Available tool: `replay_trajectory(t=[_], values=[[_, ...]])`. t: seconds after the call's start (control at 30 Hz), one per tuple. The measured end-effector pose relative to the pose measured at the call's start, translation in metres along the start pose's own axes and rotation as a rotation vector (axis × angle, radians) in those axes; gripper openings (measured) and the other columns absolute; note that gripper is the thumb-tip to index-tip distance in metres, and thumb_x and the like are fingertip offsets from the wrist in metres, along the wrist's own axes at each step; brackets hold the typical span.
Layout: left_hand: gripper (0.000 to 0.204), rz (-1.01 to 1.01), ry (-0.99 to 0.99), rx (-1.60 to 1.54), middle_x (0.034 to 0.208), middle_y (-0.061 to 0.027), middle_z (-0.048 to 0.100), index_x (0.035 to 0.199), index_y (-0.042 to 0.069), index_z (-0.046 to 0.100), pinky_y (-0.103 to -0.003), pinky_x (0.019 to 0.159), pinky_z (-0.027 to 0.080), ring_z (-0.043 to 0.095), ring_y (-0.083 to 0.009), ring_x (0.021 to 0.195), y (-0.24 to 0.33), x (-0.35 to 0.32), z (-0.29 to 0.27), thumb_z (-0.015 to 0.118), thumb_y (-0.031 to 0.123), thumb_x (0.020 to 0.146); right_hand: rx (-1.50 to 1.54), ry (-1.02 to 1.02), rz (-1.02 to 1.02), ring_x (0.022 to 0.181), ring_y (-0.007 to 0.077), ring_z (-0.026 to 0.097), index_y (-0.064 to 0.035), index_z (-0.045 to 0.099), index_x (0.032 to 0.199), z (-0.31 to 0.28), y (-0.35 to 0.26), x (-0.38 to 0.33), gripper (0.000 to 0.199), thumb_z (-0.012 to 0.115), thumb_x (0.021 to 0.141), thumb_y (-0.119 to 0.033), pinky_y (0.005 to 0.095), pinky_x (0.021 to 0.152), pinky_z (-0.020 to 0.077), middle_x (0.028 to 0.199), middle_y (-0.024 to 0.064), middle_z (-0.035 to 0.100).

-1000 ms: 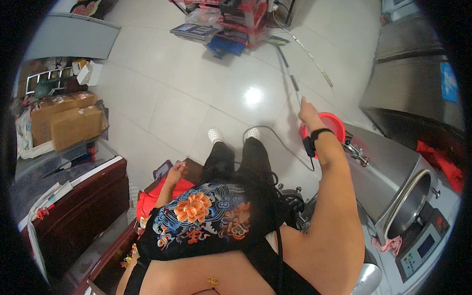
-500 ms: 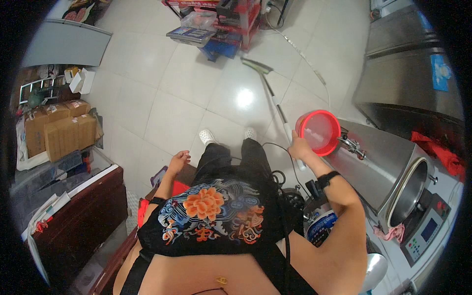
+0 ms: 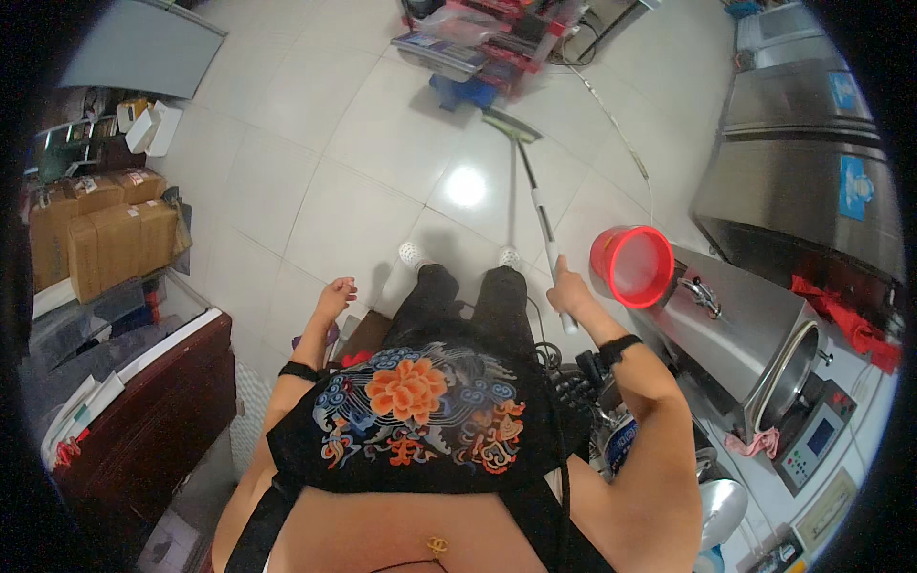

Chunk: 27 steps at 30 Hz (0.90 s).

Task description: The person mops the tiled floor of a cluttered kitchen and storage area using a long-handled mop. They move around various items including a red bucket, a large metal pot, and stacked boxes while cleaning the floor surface.

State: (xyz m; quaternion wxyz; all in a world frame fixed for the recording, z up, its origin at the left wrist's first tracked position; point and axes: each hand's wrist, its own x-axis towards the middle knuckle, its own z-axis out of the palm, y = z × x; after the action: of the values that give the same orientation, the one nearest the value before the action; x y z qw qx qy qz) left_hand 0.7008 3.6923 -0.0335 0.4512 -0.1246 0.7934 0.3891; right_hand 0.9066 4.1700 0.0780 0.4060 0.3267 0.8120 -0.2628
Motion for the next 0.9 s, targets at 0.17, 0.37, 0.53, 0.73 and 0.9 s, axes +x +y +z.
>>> replay_trajectory(t=[0.17,0.37,0.53,0.73,0.9], values=[[0.027,-0.142,0.009,-0.062,0.083,-0.0048,0.063,0.109,0.005,0.059,-0.026,0.056,0.046,0.059,-0.0122,0.067,-0.046,0.028,-0.068,0.050,0.021,0.089,0.320,-0.180,0.005,0.044,0.0207,0.056,-0.0032,0.011,0.143,0.006,-0.076,-0.041,0.084,0.056,0.073,0.000,0.0330,0.041,0.0487,0.068,0.0150,0.061],[0.029,-0.113,-0.020,-0.198,0.078,-0.0057,0.063,0.107,0.002,0.059,-0.027,0.052,0.046,0.059,-0.0133,0.062,-0.083,0.056,-0.100,0.051,0.023,0.088,0.813,-0.207,0.090,0.041,0.0148,0.049,-0.0097,0.024,0.143,0.014,-0.090,-0.087,0.078,0.055,0.073,0.000,0.0272,0.040,0.0440,0.063,0.0057,0.054],[0.033,-0.058,-0.012,-0.203,0.081,-0.0066,0.063,0.110,0.001,0.058,-0.027,0.055,0.046,0.060,-0.0146,0.065,-0.075,0.061,-0.105,0.053,0.024,0.087,0.973,-0.136,0.378,0.043,0.0138,0.047,-0.0063,0.040,0.132,0.002,-0.123,-0.159,0.059,0.054,0.075,-0.003,0.0279,0.037,0.0400,0.062,0.0048,0.052],[0.031,-0.083,-0.013,-0.285,0.079,-0.0051,0.061,0.111,-0.001,0.056,-0.026,0.056,0.046,0.056,-0.0135,0.061,-0.075,0.054,-0.106,0.051,0.017,0.087,1.285,-0.214,0.626,0.041,0.0137,0.044,-0.0021,0.048,0.089,0.025,-0.104,-0.127,0.012,0.052,0.079,-0.008,0.0260,0.035,0.0386,0.054,0.0012,0.045],[0.027,-0.131,-0.029,-0.459,0.079,-0.0054,0.060,0.109,-0.002,0.057,-0.026,0.057,0.045,0.055,-0.0128,0.064,-0.080,0.047,-0.120,0.050,0.013,0.087,1.730,-0.503,0.743,0.047,0.0083,0.045,-0.0028,0.043,0.082,0.021,-0.121,-0.065,0.006,0.048,0.083,-0.007,0.0198,0.041,0.0419,0.057,-0.0019,0.042]])
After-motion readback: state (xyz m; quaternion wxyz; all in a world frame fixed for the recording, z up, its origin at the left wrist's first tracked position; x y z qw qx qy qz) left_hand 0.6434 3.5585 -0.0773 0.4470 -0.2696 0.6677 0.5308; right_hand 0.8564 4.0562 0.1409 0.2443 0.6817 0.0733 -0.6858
